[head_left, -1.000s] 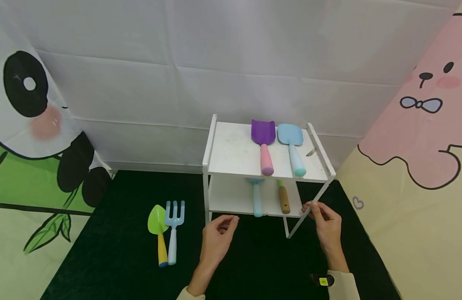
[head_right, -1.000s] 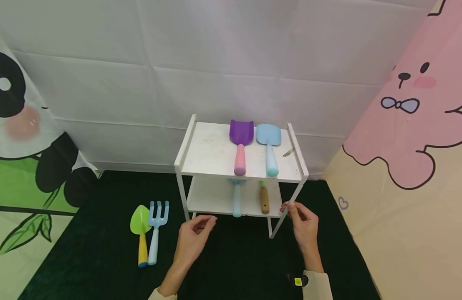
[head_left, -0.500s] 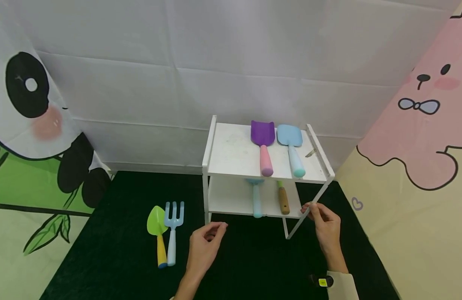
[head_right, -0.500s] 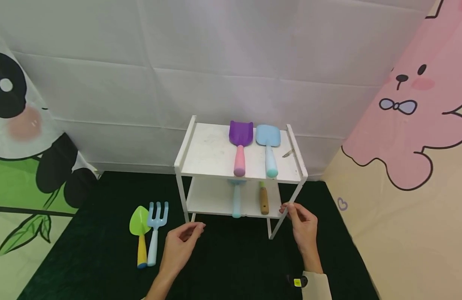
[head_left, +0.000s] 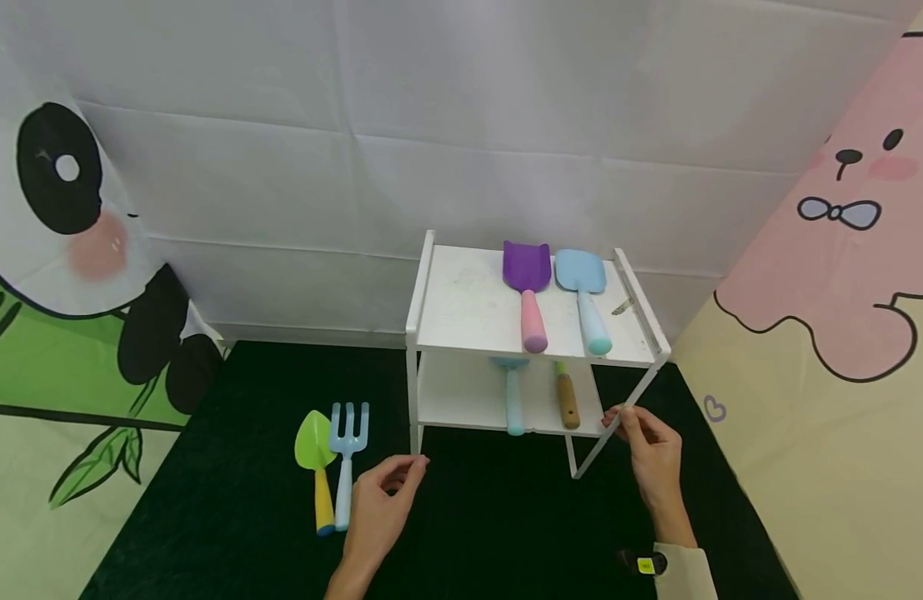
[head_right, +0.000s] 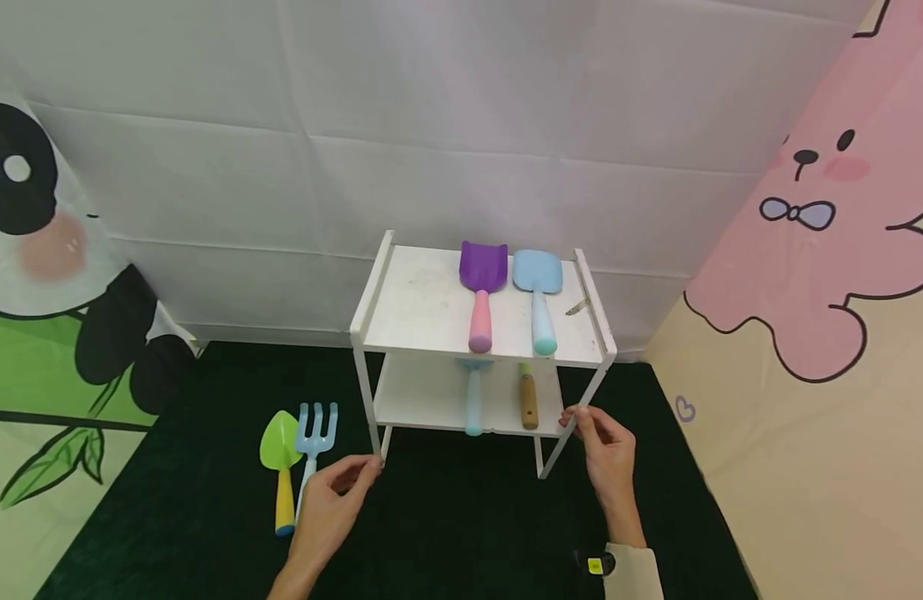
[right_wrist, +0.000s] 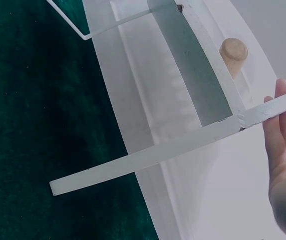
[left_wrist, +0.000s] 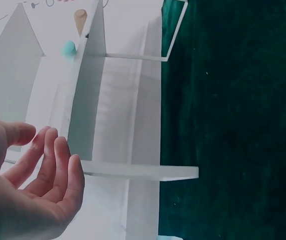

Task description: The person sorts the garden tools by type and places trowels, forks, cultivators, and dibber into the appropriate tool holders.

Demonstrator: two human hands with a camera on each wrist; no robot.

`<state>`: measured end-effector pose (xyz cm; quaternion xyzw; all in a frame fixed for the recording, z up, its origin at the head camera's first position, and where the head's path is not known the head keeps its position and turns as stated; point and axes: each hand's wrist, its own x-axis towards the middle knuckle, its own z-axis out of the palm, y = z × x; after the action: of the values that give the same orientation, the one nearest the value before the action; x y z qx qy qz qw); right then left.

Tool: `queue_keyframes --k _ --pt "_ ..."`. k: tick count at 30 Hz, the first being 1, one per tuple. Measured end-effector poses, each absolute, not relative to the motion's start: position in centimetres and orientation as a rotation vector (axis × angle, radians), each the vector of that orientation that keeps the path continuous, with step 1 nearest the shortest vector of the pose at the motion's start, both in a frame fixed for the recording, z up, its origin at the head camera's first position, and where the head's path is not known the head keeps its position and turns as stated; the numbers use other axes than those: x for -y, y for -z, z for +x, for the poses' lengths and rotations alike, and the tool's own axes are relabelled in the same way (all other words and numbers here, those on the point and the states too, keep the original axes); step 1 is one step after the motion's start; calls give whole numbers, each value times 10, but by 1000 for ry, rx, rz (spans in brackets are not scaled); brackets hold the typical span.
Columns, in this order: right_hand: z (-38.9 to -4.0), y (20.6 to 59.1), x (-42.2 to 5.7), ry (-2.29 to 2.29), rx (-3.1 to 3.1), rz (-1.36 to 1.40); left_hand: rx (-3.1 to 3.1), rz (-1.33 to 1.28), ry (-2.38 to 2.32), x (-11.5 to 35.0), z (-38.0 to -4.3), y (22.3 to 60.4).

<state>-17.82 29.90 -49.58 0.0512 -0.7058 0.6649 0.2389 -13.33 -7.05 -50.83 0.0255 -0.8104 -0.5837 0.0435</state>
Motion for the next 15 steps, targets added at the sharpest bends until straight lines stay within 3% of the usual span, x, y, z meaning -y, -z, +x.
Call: queue_keyframes --k 15 --pt "-178 495 -299 -1812 1932 169 2584 240 1695 93 -127 520"
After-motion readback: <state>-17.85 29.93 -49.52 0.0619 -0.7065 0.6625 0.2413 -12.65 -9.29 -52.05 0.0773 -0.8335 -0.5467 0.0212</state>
